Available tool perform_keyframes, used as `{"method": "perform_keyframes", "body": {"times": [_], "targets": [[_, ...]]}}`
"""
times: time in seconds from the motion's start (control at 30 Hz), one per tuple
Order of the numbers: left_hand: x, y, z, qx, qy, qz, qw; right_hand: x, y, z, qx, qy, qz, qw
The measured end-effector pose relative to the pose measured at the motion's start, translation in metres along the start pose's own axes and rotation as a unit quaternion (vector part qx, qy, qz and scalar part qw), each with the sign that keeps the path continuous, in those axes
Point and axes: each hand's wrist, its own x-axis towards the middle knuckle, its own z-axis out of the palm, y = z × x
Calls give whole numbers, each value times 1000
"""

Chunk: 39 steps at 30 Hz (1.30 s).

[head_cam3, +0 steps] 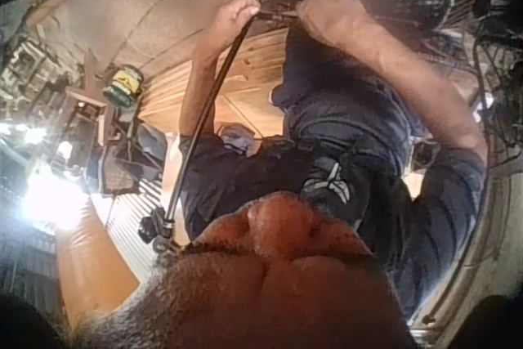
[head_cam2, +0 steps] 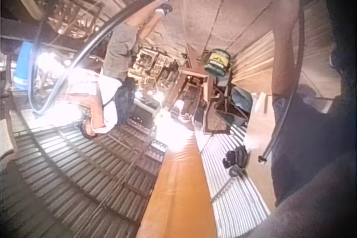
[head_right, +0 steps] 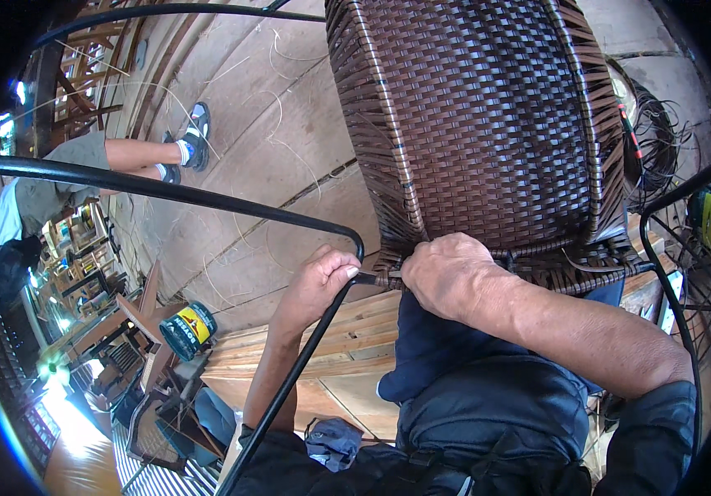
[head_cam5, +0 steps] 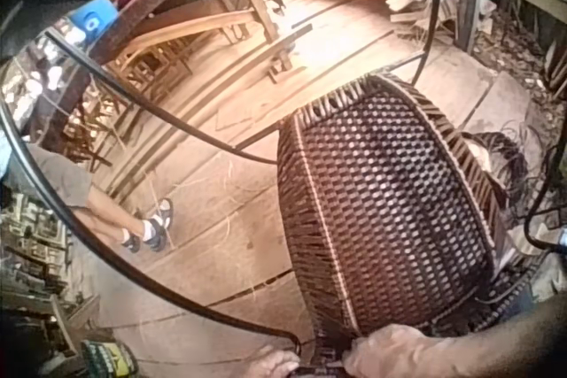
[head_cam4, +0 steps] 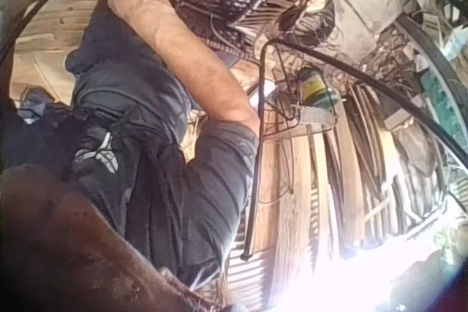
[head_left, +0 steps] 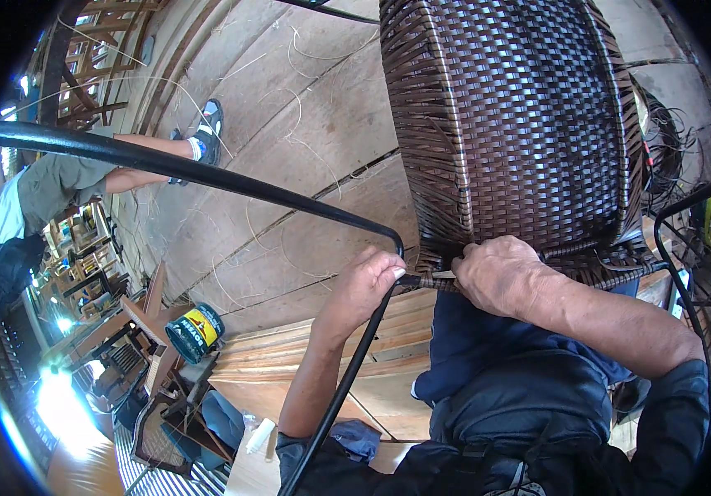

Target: The recorder is weaving and securing rattan material onto a chair frame using a soldering iron to melt and bond the ends.

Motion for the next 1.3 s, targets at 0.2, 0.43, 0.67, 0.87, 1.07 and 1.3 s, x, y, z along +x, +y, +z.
{"method": "perform_keyframes", "body": {"times": [0.2, 0.43, 0.67, 0.87, 1.07, 1.3], "targets": [[-6, -1, 3, -14, 22, -11, 1000, -3, -1, 9, -10, 13, 11, 1000], [0, -4, 1, 2, -18, 0, 1000, -3, 0, 13, -20, 42, 17, 999], [3, -7, 0, -24, -34, -13, 999, -4, -2, 3, 0, 17, 27, 999], [10, -7, 2, -15, -87, 0, 996, -4, -1, 10, -16, 49, 21, 998], [14, -11, 4, -33, -104, 39, 993, -12, -22, -29, -57, -56, 47, 996], [10, -11, -5, -16, -104, 89, 990, -26, -10, -46, -68, -35, 54, 996]]}}
